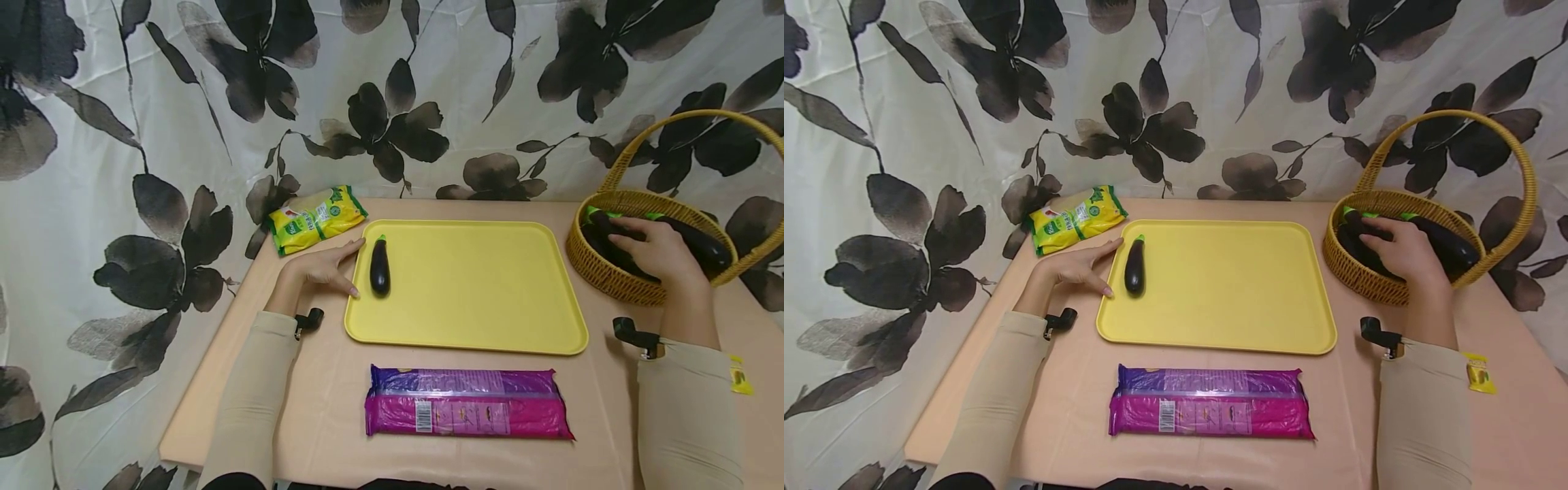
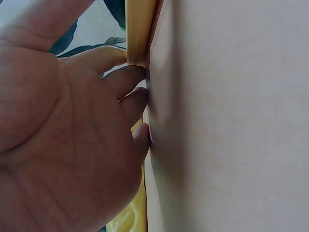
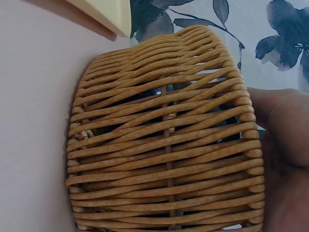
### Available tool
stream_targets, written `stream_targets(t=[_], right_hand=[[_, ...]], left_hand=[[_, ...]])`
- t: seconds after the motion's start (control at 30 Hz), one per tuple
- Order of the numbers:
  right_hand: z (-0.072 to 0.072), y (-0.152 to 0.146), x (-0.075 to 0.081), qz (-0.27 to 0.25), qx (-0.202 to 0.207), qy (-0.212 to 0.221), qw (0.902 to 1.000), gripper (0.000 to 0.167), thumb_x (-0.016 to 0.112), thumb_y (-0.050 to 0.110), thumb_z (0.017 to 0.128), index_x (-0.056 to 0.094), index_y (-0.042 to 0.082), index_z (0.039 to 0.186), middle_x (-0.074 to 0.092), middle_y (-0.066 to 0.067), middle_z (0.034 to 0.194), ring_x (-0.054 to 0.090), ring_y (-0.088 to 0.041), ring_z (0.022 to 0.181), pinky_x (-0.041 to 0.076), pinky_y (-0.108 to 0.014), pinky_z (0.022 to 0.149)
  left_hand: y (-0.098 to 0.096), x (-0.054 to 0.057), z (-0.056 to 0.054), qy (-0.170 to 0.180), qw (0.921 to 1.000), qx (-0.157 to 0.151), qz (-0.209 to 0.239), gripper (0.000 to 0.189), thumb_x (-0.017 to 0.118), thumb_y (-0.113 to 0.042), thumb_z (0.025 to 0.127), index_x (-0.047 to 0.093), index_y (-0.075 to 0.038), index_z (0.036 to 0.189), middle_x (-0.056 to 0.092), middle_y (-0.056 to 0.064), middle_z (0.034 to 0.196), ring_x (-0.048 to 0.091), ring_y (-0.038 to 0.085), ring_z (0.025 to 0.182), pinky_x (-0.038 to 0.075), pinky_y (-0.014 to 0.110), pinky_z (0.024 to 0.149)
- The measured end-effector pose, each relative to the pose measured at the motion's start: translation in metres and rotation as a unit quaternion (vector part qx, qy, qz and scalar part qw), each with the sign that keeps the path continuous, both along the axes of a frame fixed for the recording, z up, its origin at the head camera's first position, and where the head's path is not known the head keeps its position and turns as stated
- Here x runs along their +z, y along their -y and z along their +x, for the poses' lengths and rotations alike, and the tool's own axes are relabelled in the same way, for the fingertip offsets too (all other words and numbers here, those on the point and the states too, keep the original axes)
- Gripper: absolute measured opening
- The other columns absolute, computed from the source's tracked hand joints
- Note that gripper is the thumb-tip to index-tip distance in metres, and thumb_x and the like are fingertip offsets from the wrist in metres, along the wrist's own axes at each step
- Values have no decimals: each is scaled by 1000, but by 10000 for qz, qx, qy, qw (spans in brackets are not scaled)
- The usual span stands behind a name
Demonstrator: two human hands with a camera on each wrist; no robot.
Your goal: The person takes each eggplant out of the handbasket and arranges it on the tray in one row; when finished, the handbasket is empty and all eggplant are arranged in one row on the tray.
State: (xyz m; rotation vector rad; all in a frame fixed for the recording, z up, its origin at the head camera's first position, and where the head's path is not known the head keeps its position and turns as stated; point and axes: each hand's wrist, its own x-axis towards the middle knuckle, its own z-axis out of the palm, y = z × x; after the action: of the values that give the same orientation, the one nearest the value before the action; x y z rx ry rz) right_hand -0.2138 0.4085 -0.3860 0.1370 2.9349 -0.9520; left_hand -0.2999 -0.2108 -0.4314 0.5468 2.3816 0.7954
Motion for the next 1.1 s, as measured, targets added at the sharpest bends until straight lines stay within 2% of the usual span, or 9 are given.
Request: stream_targets(t=[0.3, 0.4, 0.47, 0.53, 0.63, 0.73, 0.93, 1.1], right_hand=[[0, 4, 5, -336, -327, -187, 9987, 68, 42, 54, 108, 34, 15, 163, 32, -36, 161, 28, -61, 145, 27, -81, 110], [0, 8, 7, -533, -453, -321, 9970, 67, 43, 53, 108, 33, 17, 164, 35, -33, 160, 35, -55, 140, 33, -78, 109], [1, 12, 9, -580, -464, -462, 9962, 66, 43, 52, 108, 33, 19, 164, 40, -30, 157, 42, -50, 131, 44, -68, 102], [0, 17, 12, -584, -421, -609, 9955, 64, 44, 51, 108, 35, 21, 164, 44, -28, 151, 46, -43, 119, 51, -49, 90], [1, 27, 17, -569, -332, -762, 9949, 62, 46, 50, 108, 37, 25, 163, 48, -25, 145, 47, -35, 109, 45, -23, 73], [0, 38, 22, -720, -249, -842, 9935, 60, 48, 49, 107, 38, 29, 163, 49, -22, 141, 47, -32, 106, 42, -13, 68], [-2, 62, 25, -956, 209, -928, 9909, 57, 51, 43, 108, 40, 29, 162, 53, -17, 137, 50, -25, 103, 48, -9, 69], [-5, 77, 23, -870, 721, -972, 9888, 52, 52, 40, 109, 43, 33, 160, 57, -14, 138, 50, -22, 97, 46, -14, 66]], left_hand=[[-1, 0, 0, 102, 9999, 71, 75, 138, 98, -48, 66, 7, -32, 169, 1, -4, 177, -4, 22, 163, 1, 54, 132], [-1, 1, 0, 124, 9998, 57, 119, 138, 98, -47, 66, 7, -31, 169, 1, -4, 177, -4, 22, 163, 1, 54, 132], [-1, 1, 1, 114, 9998, 43, 126, 138, 98, -46, 66, 7, -31, 169, 1, -4, 177, -4, 22, 163, 1, 54, 132], [-1, 1, 0, 99, 9999, 49, 112, 138, 98, -47, 66, 7, -30, 169, 2, -4, 177, -4, 22, 163, 1, 53, 132], [-1, 0, 0, 102, 9999, 86, 104, 139, 98, -48, 65, 7, -31, 169, 2, -5, 177, -4, 21, 163, 2, 53, 133], [-1, 0, -1, 98, 9998, 111, 98, 139, 98, -48, 65, 7, -31, 169, 2, -6, 177, -4, 21, 163, 2, 53, 133], [-1, -1, -2, 94, 9998, 106, 165, 138, 98, -47, 65, 8, -30, 169, 2, -6, 177, -4, 20, 163, 1, 53, 132], [-1, -2, -2, 61, 9999, 95, 114, 139, 98, -49, 65, 8, -30, 169, 2, -7, 177, -4, 20, 163, 1, 53, 133]])
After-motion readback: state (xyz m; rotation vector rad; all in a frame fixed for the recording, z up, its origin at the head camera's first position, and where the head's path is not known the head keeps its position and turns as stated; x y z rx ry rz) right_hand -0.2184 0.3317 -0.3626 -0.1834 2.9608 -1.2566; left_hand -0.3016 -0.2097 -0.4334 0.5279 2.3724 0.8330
